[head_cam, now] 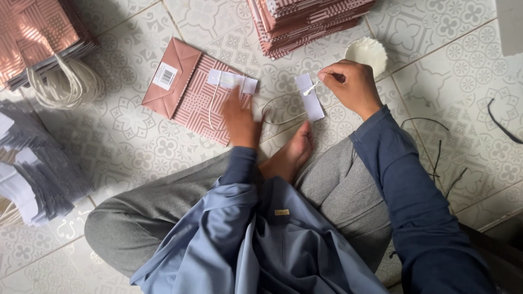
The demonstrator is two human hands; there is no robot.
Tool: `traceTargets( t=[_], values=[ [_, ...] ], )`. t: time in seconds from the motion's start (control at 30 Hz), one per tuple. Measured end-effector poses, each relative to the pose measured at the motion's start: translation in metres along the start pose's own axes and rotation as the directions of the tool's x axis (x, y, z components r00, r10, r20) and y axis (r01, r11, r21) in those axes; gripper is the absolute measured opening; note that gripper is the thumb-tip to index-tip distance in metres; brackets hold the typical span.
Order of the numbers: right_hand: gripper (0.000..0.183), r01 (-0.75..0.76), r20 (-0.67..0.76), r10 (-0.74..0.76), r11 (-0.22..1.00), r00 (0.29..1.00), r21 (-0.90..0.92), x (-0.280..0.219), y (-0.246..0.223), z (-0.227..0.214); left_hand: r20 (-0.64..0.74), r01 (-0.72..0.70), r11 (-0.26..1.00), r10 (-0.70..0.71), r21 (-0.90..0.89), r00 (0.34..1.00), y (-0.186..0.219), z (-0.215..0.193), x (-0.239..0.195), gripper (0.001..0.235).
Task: The person sits on the floor and assembles gift bags by applying glue to white paper tabs and attaching them to the handles of patterned paper bags. They press the tabs to secure them and stack the finished bags.
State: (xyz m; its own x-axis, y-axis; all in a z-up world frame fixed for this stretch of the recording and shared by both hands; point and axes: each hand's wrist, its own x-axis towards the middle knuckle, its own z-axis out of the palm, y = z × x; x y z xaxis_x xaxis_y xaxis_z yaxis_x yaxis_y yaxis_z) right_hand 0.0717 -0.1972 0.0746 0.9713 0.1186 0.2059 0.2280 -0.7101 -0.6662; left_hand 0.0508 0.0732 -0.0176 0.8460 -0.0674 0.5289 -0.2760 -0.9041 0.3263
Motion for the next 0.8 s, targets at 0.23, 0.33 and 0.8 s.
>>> traceTargets(
  t=[0.23,0.33,0.8],
  values=[
    [0.011,0.018,0.035,-0.014,0.994,0.999,-0.104,0.027,0.038,0.034,0.413,-0.137,0.985,0.168,-0.104,0.895,0.032,0.09,-0.052,0.086],
    [0.009,0.06,0.007,-0.059,0.993,0.998,-0.105,0.038,0.05,0.042,0.382,-0.13,0.982,0.173,-0.136,0.908,0.029,0.091,-0.053,0.083],
    [0.017,0.263,0.431,-0.212,0.963,0.877,-0.063,-0.052,0.041,0.004,0.397,-0.066,0.993,0.098,-0.093,0.912,0.037,0.089,-0.047,0.077]
  ],
)
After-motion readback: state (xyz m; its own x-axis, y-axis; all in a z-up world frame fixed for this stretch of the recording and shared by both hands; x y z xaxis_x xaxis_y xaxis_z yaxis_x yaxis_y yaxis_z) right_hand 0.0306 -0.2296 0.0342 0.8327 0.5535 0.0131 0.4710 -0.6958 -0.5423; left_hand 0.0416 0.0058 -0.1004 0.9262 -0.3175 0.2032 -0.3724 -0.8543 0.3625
